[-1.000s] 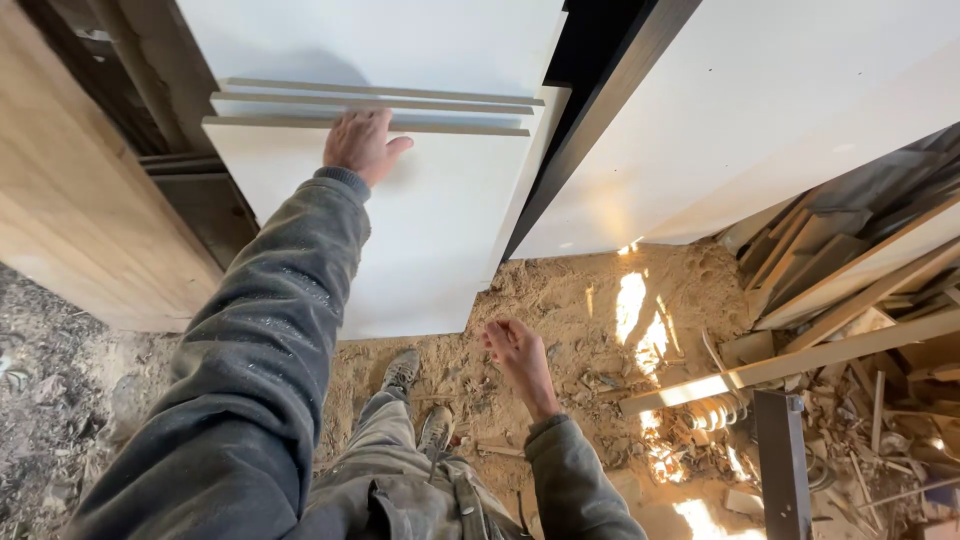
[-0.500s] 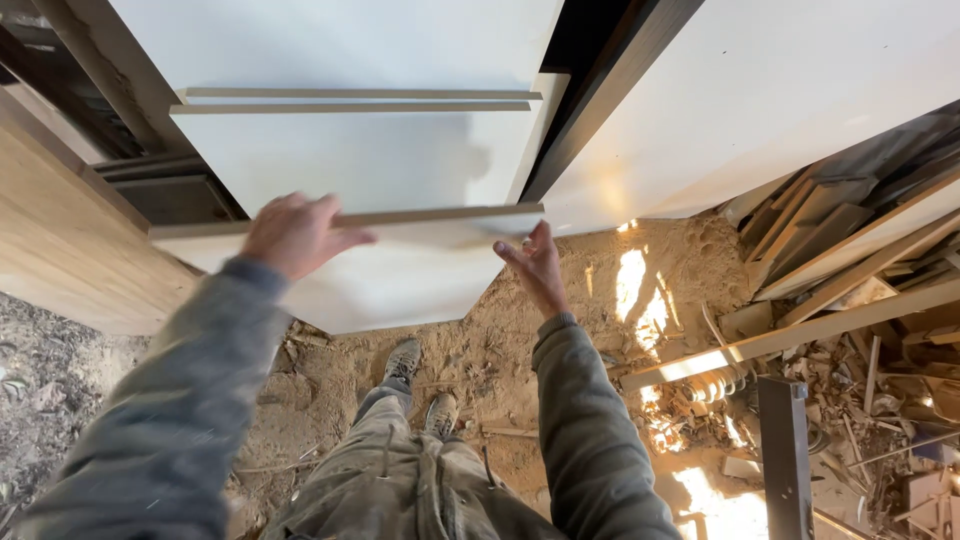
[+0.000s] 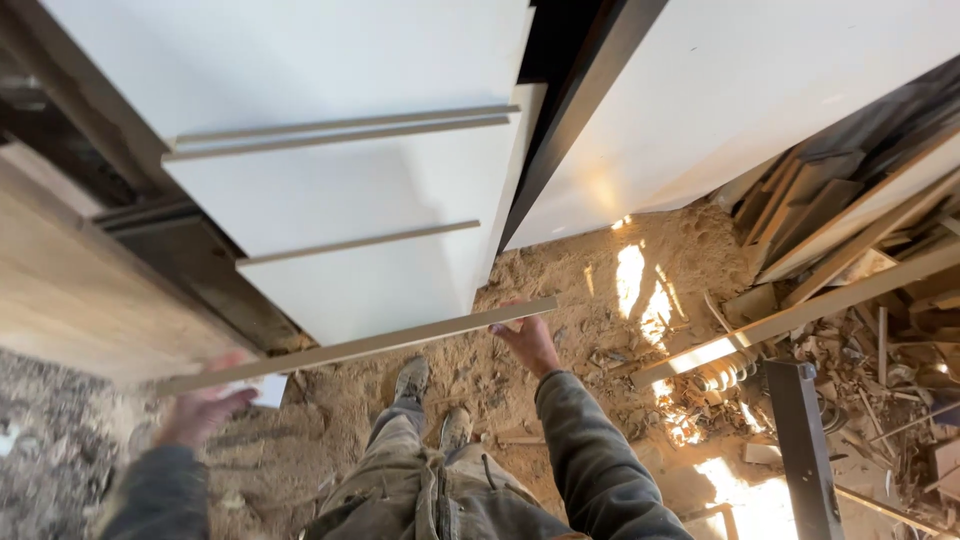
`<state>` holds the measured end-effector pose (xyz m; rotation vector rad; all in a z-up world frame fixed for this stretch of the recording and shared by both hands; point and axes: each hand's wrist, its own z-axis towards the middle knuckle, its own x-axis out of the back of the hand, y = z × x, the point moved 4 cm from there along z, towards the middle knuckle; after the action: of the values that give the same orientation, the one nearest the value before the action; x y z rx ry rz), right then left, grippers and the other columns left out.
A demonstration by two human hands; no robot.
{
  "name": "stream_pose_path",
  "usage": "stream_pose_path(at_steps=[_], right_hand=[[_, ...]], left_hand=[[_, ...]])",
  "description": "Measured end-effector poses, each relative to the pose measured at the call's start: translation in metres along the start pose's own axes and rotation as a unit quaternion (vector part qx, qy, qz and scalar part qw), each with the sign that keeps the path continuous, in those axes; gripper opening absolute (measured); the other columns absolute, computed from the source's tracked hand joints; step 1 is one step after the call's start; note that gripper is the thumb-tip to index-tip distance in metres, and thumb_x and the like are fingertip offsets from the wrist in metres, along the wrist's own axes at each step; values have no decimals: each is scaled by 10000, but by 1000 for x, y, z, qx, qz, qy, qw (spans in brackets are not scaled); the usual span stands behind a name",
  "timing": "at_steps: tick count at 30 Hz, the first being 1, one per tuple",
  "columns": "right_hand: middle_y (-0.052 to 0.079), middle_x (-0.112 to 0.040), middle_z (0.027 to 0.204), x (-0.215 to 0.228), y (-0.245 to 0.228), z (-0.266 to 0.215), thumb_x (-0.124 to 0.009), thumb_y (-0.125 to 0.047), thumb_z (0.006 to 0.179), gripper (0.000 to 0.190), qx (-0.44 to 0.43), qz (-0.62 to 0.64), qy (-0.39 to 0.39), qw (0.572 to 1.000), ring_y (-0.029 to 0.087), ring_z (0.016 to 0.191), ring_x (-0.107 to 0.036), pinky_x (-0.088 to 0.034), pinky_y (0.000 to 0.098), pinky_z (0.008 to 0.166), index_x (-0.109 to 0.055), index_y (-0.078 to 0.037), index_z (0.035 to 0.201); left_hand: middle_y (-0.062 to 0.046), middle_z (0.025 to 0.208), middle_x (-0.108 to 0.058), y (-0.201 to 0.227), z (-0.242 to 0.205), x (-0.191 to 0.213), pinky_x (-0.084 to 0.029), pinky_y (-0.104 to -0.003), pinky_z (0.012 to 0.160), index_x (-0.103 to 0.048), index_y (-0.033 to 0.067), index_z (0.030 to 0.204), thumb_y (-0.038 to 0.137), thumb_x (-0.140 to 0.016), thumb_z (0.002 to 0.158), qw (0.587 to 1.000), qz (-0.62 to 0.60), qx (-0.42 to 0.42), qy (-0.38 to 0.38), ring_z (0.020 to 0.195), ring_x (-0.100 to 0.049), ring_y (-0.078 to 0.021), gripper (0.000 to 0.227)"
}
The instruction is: Organizing and stacking white panels on a workbench in a workshop.
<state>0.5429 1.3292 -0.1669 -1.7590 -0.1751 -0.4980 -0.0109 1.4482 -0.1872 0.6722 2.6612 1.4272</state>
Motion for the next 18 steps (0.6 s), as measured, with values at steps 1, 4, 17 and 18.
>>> stream_pose_path(at_steps=[1,4,17,18], right_hand=[[152,-714,1189,0,-1,-1,-753,-301,924,362,-33,-19,-2,999,318,1128,-680,-527,509,1007,-659,-59,1176],[189,-665,1253,-1,-3,2,-613,-471,976,555,-50,-41,14,998,348,1159,-650,-515,513,994,-537,-44,1323],[175,-717,1010,80,-25,-58,-508,-797,894,848,43,39,278,959,284,961,-734,-647,458,802,-593,-4,1181],[175,-717,1010,100,-47,-68,-508,-797,894,848,43,39,294,954,284,961,-734,-647,458,802,-593,-4,1181]], left_hand=[[-226,1433,-589,-8,9,-8,-480,-522,1064,-527,43,1440,354,-845,709,1000,-7,-28,10,1357,-549,-337,855],[-266,1245,-668,-68,48,-15,-525,-489,994,-611,-55,1301,181,-863,782,992,-60,-107,37,1188,-638,-323,624],[-139,1232,-731,61,93,-29,-614,-543,745,-673,43,1256,299,-866,773,844,-525,-106,-38,996,-733,-354,580],[-139,1232,-731,84,94,-41,-614,-543,745,-673,43,1256,299,-866,773,846,-519,-107,-53,996,-733,-354,580]])
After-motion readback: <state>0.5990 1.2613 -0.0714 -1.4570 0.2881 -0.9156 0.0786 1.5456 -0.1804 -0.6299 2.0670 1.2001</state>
